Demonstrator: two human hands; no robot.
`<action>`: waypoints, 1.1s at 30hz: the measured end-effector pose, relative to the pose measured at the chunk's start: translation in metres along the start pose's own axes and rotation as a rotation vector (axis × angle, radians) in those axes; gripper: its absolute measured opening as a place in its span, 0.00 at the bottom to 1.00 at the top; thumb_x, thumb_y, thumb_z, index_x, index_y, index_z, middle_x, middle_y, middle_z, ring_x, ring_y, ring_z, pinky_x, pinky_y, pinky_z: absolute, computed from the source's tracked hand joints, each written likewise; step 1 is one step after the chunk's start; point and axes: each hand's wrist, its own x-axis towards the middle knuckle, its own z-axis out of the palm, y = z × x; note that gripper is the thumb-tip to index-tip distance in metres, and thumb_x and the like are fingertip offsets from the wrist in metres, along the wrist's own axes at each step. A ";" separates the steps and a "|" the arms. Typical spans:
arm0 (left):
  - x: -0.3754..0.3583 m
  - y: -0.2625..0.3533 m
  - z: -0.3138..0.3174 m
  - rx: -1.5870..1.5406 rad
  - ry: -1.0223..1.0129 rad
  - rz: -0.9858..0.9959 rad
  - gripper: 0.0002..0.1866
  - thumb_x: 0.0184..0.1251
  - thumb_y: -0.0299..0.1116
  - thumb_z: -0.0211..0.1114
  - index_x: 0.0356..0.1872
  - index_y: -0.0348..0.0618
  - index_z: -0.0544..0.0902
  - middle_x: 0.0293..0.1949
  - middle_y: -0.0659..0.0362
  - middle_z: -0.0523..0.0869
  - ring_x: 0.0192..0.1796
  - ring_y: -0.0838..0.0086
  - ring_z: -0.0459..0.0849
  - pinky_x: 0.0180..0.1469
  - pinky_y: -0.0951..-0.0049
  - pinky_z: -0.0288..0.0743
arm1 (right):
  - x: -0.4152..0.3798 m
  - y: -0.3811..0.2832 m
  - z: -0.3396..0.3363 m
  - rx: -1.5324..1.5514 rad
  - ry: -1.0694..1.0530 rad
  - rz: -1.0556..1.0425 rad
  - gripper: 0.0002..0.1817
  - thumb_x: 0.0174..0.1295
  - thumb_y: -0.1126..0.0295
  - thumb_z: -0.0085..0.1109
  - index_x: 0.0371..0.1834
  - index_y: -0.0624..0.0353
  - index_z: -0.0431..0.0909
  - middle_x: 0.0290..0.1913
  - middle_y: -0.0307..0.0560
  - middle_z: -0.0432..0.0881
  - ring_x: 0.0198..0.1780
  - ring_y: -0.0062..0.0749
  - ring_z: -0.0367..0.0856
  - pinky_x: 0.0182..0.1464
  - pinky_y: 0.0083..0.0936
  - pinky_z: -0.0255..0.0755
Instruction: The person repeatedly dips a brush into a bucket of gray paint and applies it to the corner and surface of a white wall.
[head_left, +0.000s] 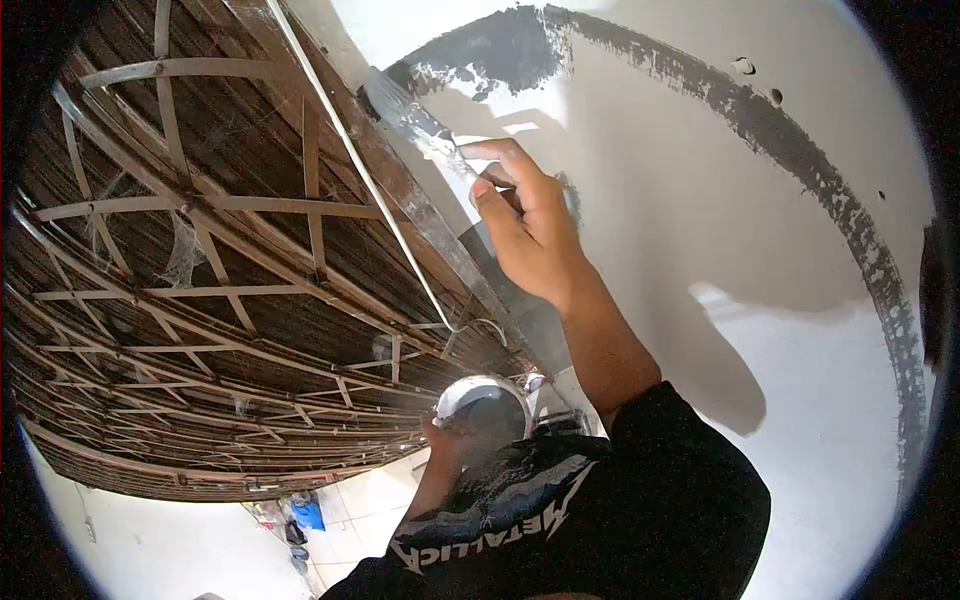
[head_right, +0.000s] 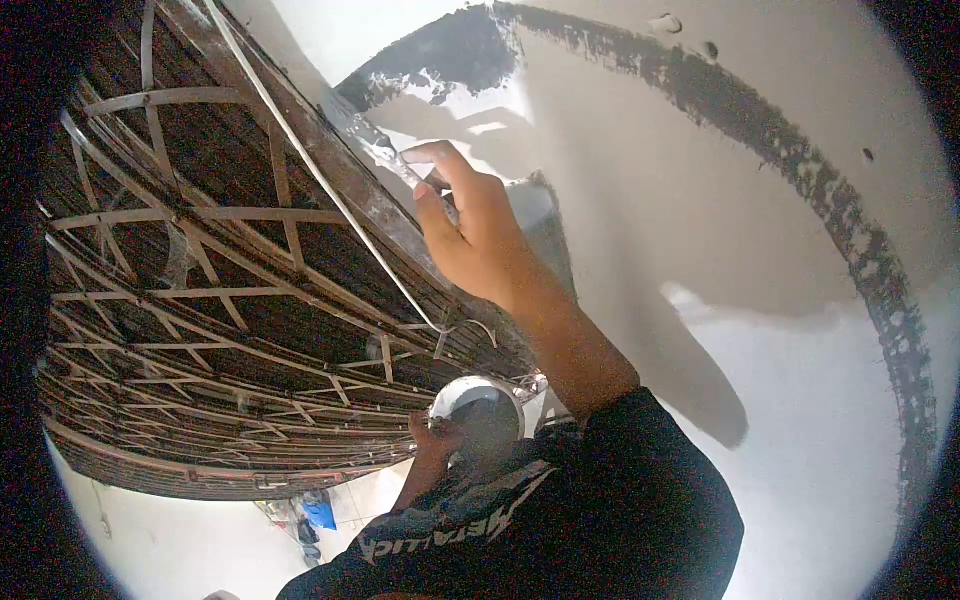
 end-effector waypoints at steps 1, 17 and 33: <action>-0.005 -0.002 0.005 0.002 0.034 0.017 0.26 0.48 0.51 0.54 0.45 0.44 0.75 0.43 0.52 0.76 0.39 0.58 0.71 0.47 0.52 0.66 | 0.001 0.000 0.000 -0.017 -0.024 0.017 0.14 0.64 0.76 0.50 0.52 0.61 0.71 0.25 0.53 0.77 0.25 0.32 0.75 0.32 0.28 0.68; -0.040 -0.010 0.038 0.126 0.046 0.103 0.31 0.46 0.56 0.55 0.47 0.43 0.74 0.44 0.50 0.74 0.45 0.55 0.72 0.45 0.47 0.68 | -0.006 -0.007 -0.002 -0.585 0.025 -0.152 0.17 0.56 0.76 0.54 0.51 0.60 0.75 0.37 0.53 0.79 0.35 0.51 0.80 0.37 0.38 0.74; 0.060 -0.005 -0.033 -0.020 -0.097 -0.055 0.32 0.50 0.56 0.54 0.53 0.47 0.74 0.48 0.49 0.77 0.45 0.52 0.73 0.53 0.36 0.59 | -0.013 -0.055 -0.012 -0.723 0.099 -0.063 0.12 0.54 0.74 0.55 0.43 0.60 0.79 0.30 0.54 0.80 0.33 0.49 0.80 0.36 0.39 0.73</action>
